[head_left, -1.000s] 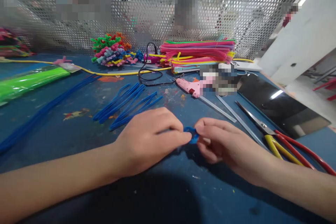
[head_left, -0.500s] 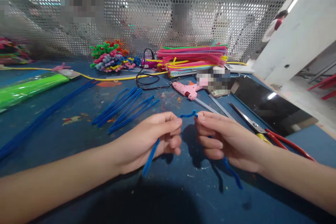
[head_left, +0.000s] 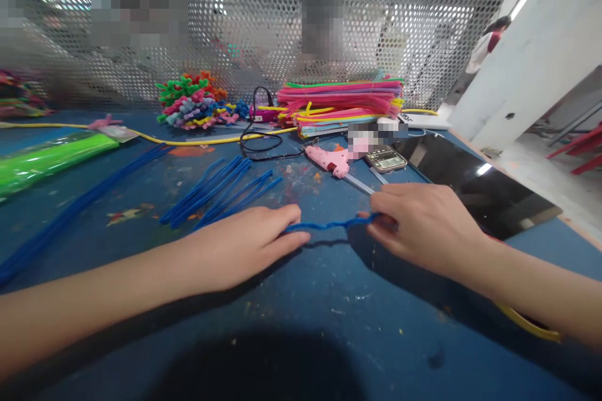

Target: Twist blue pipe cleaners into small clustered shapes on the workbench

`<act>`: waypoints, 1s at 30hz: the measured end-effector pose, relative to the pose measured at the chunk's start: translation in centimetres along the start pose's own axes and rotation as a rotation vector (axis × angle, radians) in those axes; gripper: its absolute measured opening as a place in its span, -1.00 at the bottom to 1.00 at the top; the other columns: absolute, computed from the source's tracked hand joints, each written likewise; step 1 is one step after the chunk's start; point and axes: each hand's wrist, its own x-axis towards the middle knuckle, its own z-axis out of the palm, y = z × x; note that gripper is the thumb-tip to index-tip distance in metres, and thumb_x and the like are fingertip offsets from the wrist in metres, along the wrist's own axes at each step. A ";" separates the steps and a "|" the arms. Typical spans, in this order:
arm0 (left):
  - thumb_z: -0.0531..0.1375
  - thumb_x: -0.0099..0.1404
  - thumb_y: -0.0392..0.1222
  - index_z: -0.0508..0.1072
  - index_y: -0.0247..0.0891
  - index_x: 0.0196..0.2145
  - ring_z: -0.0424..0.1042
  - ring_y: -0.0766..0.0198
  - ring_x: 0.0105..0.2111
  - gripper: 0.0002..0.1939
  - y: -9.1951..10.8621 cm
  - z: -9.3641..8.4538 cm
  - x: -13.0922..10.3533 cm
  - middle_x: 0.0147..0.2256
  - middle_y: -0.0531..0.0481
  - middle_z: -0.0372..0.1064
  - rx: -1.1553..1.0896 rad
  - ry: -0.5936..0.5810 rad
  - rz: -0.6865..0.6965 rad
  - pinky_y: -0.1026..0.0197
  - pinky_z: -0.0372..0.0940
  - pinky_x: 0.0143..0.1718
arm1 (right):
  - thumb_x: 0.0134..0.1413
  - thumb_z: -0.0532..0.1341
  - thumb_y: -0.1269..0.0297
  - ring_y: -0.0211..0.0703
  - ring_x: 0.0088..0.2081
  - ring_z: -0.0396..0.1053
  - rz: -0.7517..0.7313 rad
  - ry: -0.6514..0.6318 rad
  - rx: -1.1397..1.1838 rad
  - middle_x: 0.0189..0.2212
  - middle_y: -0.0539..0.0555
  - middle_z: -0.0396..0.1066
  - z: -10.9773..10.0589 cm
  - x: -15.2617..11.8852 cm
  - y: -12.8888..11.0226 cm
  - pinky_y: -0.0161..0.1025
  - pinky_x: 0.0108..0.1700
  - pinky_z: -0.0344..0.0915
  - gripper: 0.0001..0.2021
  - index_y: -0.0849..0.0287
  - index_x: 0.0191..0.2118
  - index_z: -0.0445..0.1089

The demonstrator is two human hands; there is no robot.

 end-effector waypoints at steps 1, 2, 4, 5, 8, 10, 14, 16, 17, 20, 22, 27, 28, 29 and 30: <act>0.01 0.25 0.09 0.38 -0.18 -0.34 0.26 0.27 -0.51 -0.69 -0.1 0.0 0.3 -0.51 0.05 0.29 0.052 0.048 0.009 0.29 0.00 -0.53 | -0.04 0.10 0.29 -0.26 -0.58 0.13 0.004 0.019 -0.047 -0.62 0.03 0.27 0.2 0.2 0.1 -0.27 -0.52 -0.22 -0.82 0.17 -0.59 0.24; 0.01 0.25 0.10 0.39 -0.18 -0.34 0.27 0.27 -0.53 -0.68 -0.2 -0.1 0.6 -0.52 0.05 0.30 0.096 0.082 0.017 0.29 0.01 -0.53 | -0.03 0.10 0.27 -0.25 -0.57 0.16 0.013 0.032 -0.084 -0.62 0.04 0.29 0.3 0.5 0.2 -0.26 -0.52 -0.22 -0.82 0.17 -0.59 0.25; 0.02 0.23 0.14 0.40 -0.20 -0.40 0.24 0.28 -0.59 -0.64 -0.5 -0.3 1.4 -0.58 0.05 0.29 0.191 0.136 0.028 0.28 -0.01 -0.54 | -0.01 0.09 0.22 -0.23 -0.57 0.19 0.047 0.050 -0.134 -0.59 0.07 0.34 0.5 1.2 0.4 -0.26 -0.52 -0.21 -0.80 0.17 -0.55 0.29; 0.01 0.22 0.17 0.40 -0.21 -0.45 0.22 0.29 -0.62 -0.60 -0.6 -0.5 1.8 -0.61 0.05 0.28 0.253 0.176 0.034 0.28 -0.02 -0.55 | 0.01 0.08 0.19 -0.22 -0.56 0.21 0.069 0.059 -0.152 -0.57 0.09 0.37 0.5 1.6 0.5 -0.26 -0.52 -0.21 -0.78 0.18 -0.53 0.31; -0.11 0.29 0.18 0.41 -0.23 -0.49 0.27 0.27 -0.61 -0.49 -1.1 -1.4 3.1 -0.59 -0.01 0.33 0.476 0.300 0.084 0.27 -0.01 -0.55 | 0.03 0.06 0.13 -0.19 -0.55 0.26 0.132 0.094 -0.223 -0.50 0.14 0.43 0.4 2.8 0.9 -0.26 -0.52 -0.23 -0.74 0.21 -0.45 0.36; -0.17 0.31 0.17 0.42 -0.25 -0.47 0.33 0.22 -0.57 -0.44 -1.7 -1.9 3.7 -0.57 -0.05 0.35 0.614 0.338 0.121 0.26 0.00 -0.54 | 0.04 0.04 0.15 -0.18 -0.55 0.29 0.133 0.091 -0.268 -0.51 0.14 0.45 0.4 3.3 1.4 -0.27 -0.54 -0.24 -0.72 0.22 -0.46 0.37; -0.18 0.35 0.10 0.40 -0.24 -0.45 0.31 0.25 -0.60 -0.49 -2.9 -2.1 3.5 -0.60 -0.01 0.33 0.735 0.285 0.238 0.27 0.00 -0.56 | 0.15 -0.10 0.17 -0.20 -0.58 0.29 0.051 0.060 -0.309 -0.59 0.11 0.44 0.8 2.6 2.2 -0.27 -0.55 -0.27 -0.56 0.22 -0.57 0.37; -0.18 0.36 0.05 0.37 -0.22 -0.49 0.29 0.28 -0.63 -0.51 -3.1 -1.8 2.7 -0.62 0.02 0.30 0.733 0.241 0.283 0.27 -0.01 -0.56 | 0.18 -0.13 0.18 -0.22 -0.60 0.27 -0.027 0.058 -0.309 -0.64 0.10 0.41 1.0 1.8 2.4 -0.27 -0.55 -0.27 -0.51 0.22 -0.60 0.37; -0.18 0.36 0.04 0.35 -0.22 -0.50 0.27 0.30 -0.64 -0.52 -3.0 -1.6 2.2 -0.63 0.03 0.28 0.727 0.227 0.300 0.27 -0.02 -0.56 | 0.18 -0.14 0.18 -0.24 -0.61 0.26 -0.069 0.060 -0.307 -0.66 0.10 0.40 1.0 1.4 2.4 -0.27 -0.55 -0.26 -0.51 0.22 -0.61 0.37; -0.19 0.36 0.04 0.32 -0.22 -0.52 0.23 0.32 -0.66 -0.52 -2.5 -1.5 0.8 -0.66 0.06 0.23 0.694 0.227 0.331 0.26 -0.05 -0.57 | 0.20 -0.14 0.19 -0.26 -0.64 0.21 -0.159 0.082 -0.301 -0.70 0.10 0.35 0.6 0.5 2.3 -0.25 -0.55 -0.24 -0.50 0.23 -0.62 0.37; -0.19 0.36 0.06 0.31 -0.22 -0.53 0.20 0.33 -0.67 -0.51 -2.2 -1.7 0.1 -0.67 0.08 0.20 0.645 0.242 0.342 0.26 -0.06 -0.57 | 0.21 -0.15 0.19 -0.25 -0.64 0.20 -0.184 0.109 -0.300 -0.71 0.10 0.34 0.1 0.2 2.2 -0.24 -0.55 -0.24 -0.49 0.23 -0.63 0.35; -0.12 0.31 0.15 0.31 -0.21 -0.59 0.11 0.36 -0.69 -0.50 -3.0 -2.3 -1.5 -0.66 0.08 0.19 0.481 0.274 0.342 0.26 -0.09 -0.56 | 0.23 -0.16 0.19 -0.28 -0.67 0.13 -0.284 0.173 -0.263 -0.74 0.08 0.30 -0.4 -1.0 2.5 -0.23 -0.54 -0.23 -0.48 0.21 -0.65 0.31; -0.10 0.30 0.15 0.31 -0.22 -0.60 0.11 0.36 -0.69 -0.50 -3.3 -2.2 -1.7 -0.67 0.08 0.19 0.450 0.278 0.342 0.26 -0.08 -0.55 | 0.23 -0.17 0.19 -0.29 -0.68 0.13 -0.294 0.183 -0.253 -0.74 0.07 0.29 -0.3 -1.3 2.5 -0.24 -0.54 -0.22 -0.47 0.21 -0.66 0.30; -0.09 0.30 0.15 0.31 -0.22 -0.60 0.11 0.35 -0.68 -0.50 -3.6 -2.2 -2.0 -0.67 0.07 0.19 0.422 0.280 0.340 0.26 -0.07 -0.55 | 0.23 -0.16 0.20 -0.30 -0.68 0.12 -0.292 0.193 -0.243 -0.74 0.06 0.29 -0.1 -1.7 2.6 -0.25 -0.54 -0.21 -0.48 0.22 -0.66 0.29; -0.08 0.30 0.13 0.31 -0.22 -0.60 0.11 0.34 -0.68 -0.51 -3.8 -2.1 -2.2 -0.67 0.07 0.19 0.398 0.283 0.337 0.26 -0.06 -0.54 | 0.23 -0.16 0.21 -0.31 -0.67 0.13 -0.277 0.199 -0.235 -0.74 0.06 0.28 0.0 -2.0 2.6 -0.26 -0.54 -0.19 -0.49 0.22 -0.66 0.28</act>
